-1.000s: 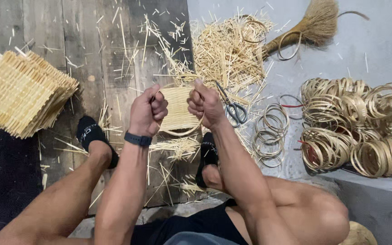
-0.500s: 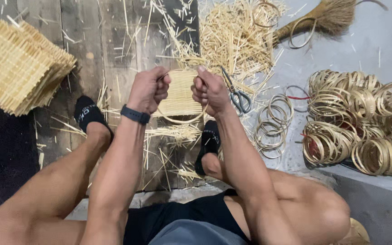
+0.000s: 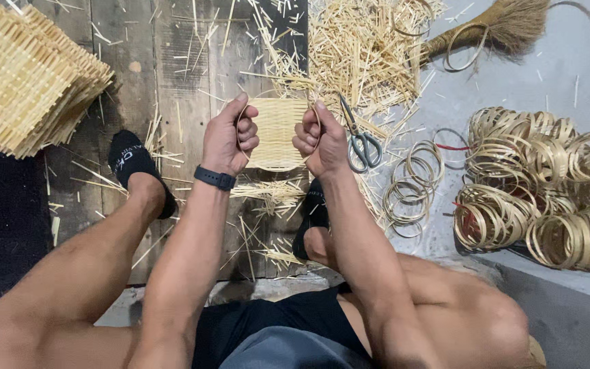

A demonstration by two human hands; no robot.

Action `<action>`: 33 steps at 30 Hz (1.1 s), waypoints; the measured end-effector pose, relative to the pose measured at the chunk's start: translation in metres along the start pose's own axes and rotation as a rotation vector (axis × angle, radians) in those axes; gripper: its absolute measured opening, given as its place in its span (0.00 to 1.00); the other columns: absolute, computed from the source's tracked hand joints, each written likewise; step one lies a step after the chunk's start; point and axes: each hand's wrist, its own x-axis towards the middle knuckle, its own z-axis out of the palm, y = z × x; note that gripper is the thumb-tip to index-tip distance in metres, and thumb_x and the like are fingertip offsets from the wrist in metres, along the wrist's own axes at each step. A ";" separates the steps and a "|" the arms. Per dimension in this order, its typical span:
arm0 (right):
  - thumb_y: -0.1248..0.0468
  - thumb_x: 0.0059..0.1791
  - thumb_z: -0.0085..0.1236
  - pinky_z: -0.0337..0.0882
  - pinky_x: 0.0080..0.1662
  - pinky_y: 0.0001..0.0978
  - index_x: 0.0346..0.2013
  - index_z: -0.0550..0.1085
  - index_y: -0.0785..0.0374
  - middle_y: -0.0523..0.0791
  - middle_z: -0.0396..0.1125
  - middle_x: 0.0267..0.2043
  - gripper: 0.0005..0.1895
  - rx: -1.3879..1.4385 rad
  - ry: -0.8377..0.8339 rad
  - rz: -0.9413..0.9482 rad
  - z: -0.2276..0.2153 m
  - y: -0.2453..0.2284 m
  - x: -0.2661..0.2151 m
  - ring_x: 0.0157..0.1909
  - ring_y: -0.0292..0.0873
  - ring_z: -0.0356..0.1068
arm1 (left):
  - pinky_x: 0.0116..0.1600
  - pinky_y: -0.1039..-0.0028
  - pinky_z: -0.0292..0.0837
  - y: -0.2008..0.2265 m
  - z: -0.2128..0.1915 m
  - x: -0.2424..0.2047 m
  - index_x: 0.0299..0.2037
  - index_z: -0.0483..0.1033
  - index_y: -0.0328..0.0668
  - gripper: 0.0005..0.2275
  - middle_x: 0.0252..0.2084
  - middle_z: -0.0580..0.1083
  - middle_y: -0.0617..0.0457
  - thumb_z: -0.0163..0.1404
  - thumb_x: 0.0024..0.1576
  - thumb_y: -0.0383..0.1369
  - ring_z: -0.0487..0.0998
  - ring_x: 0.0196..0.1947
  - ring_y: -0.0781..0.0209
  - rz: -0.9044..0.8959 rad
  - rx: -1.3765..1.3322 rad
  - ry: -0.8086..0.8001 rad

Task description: The person uses shears to cut small bamboo sticks around a circular wooden base and then weaves thin bamboo strips around the vertical sticks to form a tray.

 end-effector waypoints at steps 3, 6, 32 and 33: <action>0.52 0.57 0.54 0.56 0.25 0.26 0.33 0.75 0.65 0.37 0.55 0.21 0.19 -0.032 0.113 -0.032 -0.001 -0.004 0.000 0.23 0.34 0.54 | 0.20 0.81 0.54 -0.001 0.003 -0.001 0.33 0.75 0.36 0.12 0.18 0.64 0.60 0.56 0.61 0.38 0.60 0.16 0.71 0.023 0.040 0.099; 0.57 0.52 0.56 0.63 0.27 0.25 0.40 0.76 0.61 0.38 0.64 0.22 0.11 -0.437 0.269 -0.087 -0.008 -0.006 0.003 0.24 0.33 0.62 | 0.25 0.80 0.69 -0.004 -0.014 0.005 0.38 0.77 0.39 0.08 0.22 0.70 0.61 0.60 0.54 0.32 0.71 0.20 0.71 0.145 0.263 0.232; 0.61 0.42 0.67 0.75 0.46 0.38 0.37 0.83 0.59 0.52 0.76 0.33 0.11 -1.457 0.586 -0.245 -0.106 0.081 0.062 0.38 0.51 0.78 | 0.45 0.67 0.77 -0.063 -0.135 0.091 0.31 0.86 0.46 0.09 0.32 0.81 0.48 0.66 0.41 0.34 0.83 0.34 0.51 0.501 1.462 0.658; 0.61 0.43 0.67 0.75 0.46 0.39 0.38 0.83 0.59 0.53 0.76 0.34 0.11 -1.454 0.607 -0.209 -0.104 0.080 0.062 0.38 0.52 0.77 | 0.45 0.67 0.77 -0.064 -0.135 0.094 0.31 0.86 0.46 0.09 0.32 0.81 0.48 0.66 0.41 0.34 0.83 0.34 0.51 0.527 1.458 0.644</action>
